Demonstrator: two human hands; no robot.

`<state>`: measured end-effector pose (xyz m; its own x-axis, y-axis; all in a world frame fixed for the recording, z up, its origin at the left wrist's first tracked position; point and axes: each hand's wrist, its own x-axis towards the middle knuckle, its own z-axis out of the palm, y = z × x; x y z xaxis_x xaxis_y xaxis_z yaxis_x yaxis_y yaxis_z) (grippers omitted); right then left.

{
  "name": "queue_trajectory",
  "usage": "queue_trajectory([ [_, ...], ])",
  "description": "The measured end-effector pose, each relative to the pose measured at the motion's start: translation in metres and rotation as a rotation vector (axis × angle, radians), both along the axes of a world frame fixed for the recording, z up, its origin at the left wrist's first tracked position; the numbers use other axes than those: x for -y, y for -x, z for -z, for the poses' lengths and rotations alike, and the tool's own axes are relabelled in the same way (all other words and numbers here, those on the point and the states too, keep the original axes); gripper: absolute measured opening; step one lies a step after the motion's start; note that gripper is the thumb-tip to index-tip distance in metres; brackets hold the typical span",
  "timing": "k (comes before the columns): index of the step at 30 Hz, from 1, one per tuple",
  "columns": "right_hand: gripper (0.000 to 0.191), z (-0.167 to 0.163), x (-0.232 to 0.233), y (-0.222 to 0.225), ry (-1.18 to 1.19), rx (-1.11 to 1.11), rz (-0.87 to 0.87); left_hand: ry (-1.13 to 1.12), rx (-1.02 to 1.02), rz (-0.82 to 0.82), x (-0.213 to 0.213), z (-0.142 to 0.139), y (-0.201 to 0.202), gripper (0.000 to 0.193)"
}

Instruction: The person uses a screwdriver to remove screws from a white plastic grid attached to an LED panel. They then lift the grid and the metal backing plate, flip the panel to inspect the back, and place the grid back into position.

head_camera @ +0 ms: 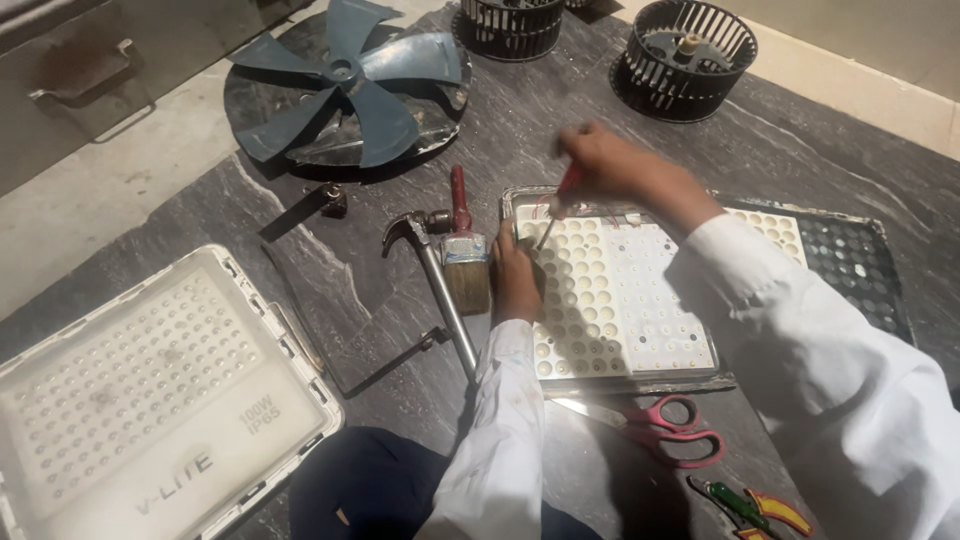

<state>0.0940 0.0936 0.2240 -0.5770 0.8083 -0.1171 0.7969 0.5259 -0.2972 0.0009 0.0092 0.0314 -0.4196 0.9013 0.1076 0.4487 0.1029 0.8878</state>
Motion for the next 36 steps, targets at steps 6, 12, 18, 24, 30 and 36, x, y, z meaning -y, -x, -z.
queue_trajectory([
  [6, 0.042, -0.009, 0.006, 0.001, 0.061, 0.23, -0.03, -0.076, 0.178, -0.017, -0.005, 0.021, -0.001, 0.053],
  [12, 0.054, 0.005, -0.001, 0.006, -0.029, 0.245, 0.103, -0.285, 0.226, -0.001, -0.011, 0.028, 0.001, 0.052],
  [18, 0.026, 0.0, -0.009, -0.006, 0.041, 0.035, -0.356, 0.044, 0.525, -0.004, -0.013, 0.013, 0.0, 0.043],
  [24, 0.046, 0.004, -0.007, -0.008, 0.136, 0.252, 0.213, -0.137, -0.294, 0.004, -0.011, 0.012, -0.001, 0.019],
  [30, 0.03, 0.008, -0.007, -0.018, -0.217, -0.073, -0.397, -0.085, -0.02, -0.003, -0.006, 0.012, -0.004, 0.036],
  [36, 0.036, 0.004, -0.008, -0.017, 0.095, 0.195, 0.053, -0.107, -0.387, 0.014, -0.007, 0.014, -0.004, 0.017],
])
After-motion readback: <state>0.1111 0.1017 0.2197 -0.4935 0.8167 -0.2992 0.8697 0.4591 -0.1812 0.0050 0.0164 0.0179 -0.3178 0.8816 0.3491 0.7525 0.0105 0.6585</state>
